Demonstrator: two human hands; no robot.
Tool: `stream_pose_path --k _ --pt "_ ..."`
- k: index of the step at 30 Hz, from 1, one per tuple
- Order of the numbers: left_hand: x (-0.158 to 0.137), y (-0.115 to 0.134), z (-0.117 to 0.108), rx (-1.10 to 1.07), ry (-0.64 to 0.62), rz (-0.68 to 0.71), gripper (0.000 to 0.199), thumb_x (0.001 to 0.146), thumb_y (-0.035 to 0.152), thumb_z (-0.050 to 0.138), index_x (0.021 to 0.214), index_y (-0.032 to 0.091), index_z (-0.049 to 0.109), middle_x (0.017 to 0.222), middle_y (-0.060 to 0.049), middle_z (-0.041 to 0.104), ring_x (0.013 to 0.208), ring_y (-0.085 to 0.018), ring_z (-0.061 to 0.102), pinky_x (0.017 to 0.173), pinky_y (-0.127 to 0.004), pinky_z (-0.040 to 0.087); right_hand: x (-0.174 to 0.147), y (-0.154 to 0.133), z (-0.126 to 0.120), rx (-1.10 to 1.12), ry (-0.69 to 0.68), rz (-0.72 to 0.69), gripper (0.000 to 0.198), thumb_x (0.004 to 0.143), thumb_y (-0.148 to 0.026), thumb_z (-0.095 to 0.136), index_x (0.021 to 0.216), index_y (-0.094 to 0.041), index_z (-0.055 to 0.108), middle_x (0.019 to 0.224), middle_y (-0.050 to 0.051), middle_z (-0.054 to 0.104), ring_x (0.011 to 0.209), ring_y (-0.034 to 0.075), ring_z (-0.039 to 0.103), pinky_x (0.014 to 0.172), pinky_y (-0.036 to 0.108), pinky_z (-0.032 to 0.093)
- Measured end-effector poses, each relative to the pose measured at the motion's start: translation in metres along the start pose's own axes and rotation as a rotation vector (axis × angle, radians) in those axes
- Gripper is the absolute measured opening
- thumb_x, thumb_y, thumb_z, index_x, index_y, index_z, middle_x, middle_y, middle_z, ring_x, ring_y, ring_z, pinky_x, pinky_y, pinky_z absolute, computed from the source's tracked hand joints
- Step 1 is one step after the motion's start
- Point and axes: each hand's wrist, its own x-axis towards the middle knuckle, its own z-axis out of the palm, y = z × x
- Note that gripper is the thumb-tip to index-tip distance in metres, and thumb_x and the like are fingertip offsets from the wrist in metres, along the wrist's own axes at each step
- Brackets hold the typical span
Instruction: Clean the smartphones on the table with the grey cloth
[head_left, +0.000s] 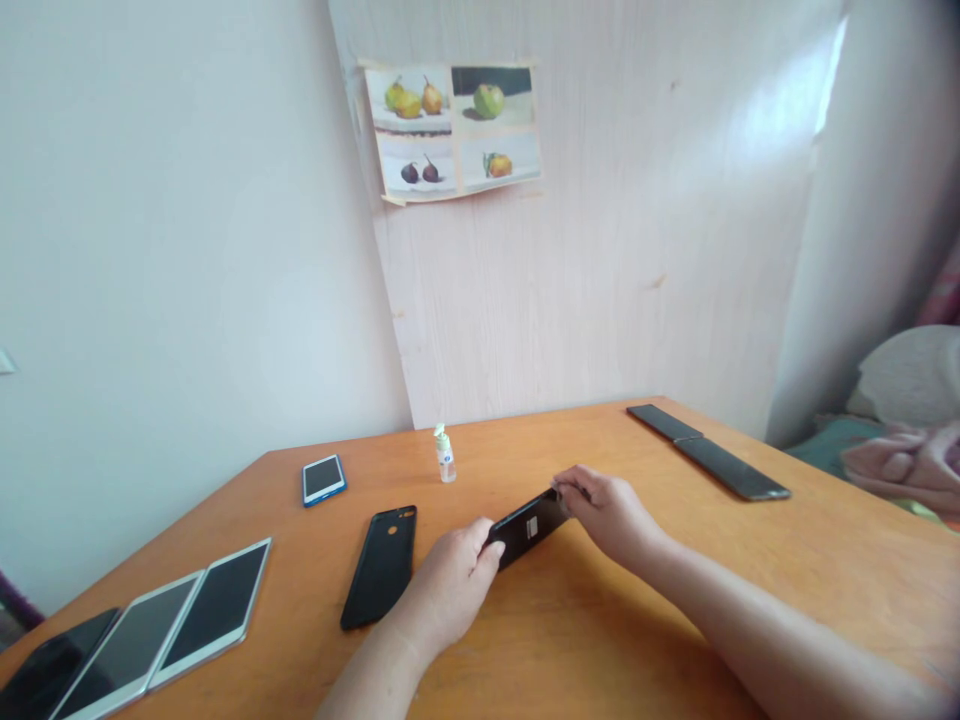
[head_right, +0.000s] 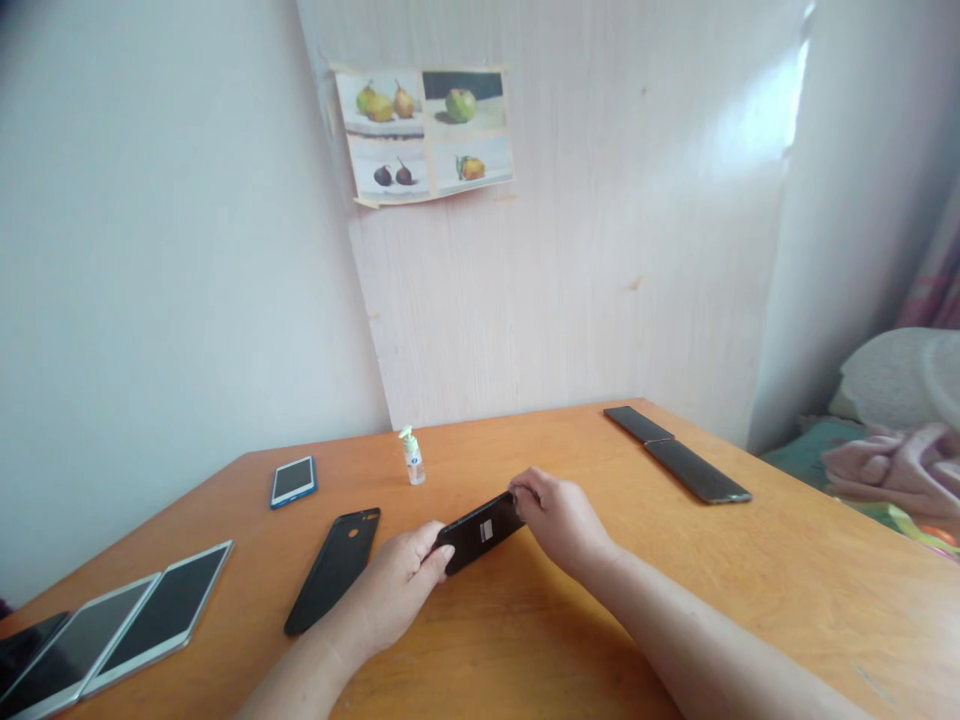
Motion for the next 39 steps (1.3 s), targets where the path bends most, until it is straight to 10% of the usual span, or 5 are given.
stream_pose_path --k 5,13,21,29,39 --pt "0.000 -0.001 0.000 0.001 0.001 -0.002 0.022 0.096 0.032 0.040 0.081 0.021 0.052 0.079 -0.002 0.065 0.073 -0.018 0.060 0.062 -0.025 0.034 0.005 0.009 -0.005 -0.114 0.032 0.026 0.023 0.092 -0.031 0.046 0.096 -0.024 0.067 0.079 0.002 0.071 0.073 0.020 0.065 0.068 0.029 0.046" --pt "-0.001 0.004 -0.002 -0.050 0.003 0.029 0.017 0.096 0.029 0.041 0.090 0.023 0.056 0.089 -0.002 0.068 0.082 -0.018 0.062 0.067 -0.025 0.037 -0.025 -0.043 0.016 0.007 -0.221 -0.302 0.033 0.098 -0.033 0.040 0.116 -0.026 0.066 0.100 0.006 0.073 0.087 0.019 0.067 0.074 0.027 0.049" --pt "-0.002 0.006 0.000 0.049 -0.012 0.021 0.021 0.095 0.031 0.042 0.082 0.021 0.055 0.079 -0.002 0.065 0.073 -0.017 0.059 0.060 -0.024 0.033 0.002 -0.002 -0.009 -0.197 -0.015 -0.045 0.026 0.093 -0.028 0.043 0.093 -0.024 0.068 0.080 0.003 0.071 0.074 0.019 0.065 0.066 0.027 0.044" --pt "-0.005 0.011 0.003 -0.024 0.006 0.107 0.017 0.096 0.026 0.042 0.094 0.023 0.059 0.096 -0.004 0.070 0.088 -0.019 0.064 0.070 -0.024 0.039 -0.027 -0.055 0.014 0.008 -0.223 -0.249 0.026 0.095 -0.030 0.043 0.092 -0.024 0.068 0.078 0.003 0.070 0.072 0.016 0.063 0.066 0.024 0.042" --pt "-0.004 0.010 0.003 0.097 -0.004 0.054 0.020 0.095 0.029 0.042 0.079 0.022 0.052 0.077 -0.001 0.064 0.071 -0.016 0.058 0.060 -0.023 0.033 0.009 -0.001 -0.020 -0.092 -0.036 0.128 0.033 0.092 -0.039 0.045 0.068 -0.021 0.060 0.064 0.001 0.063 0.063 0.017 0.058 0.058 0.026 0.038"
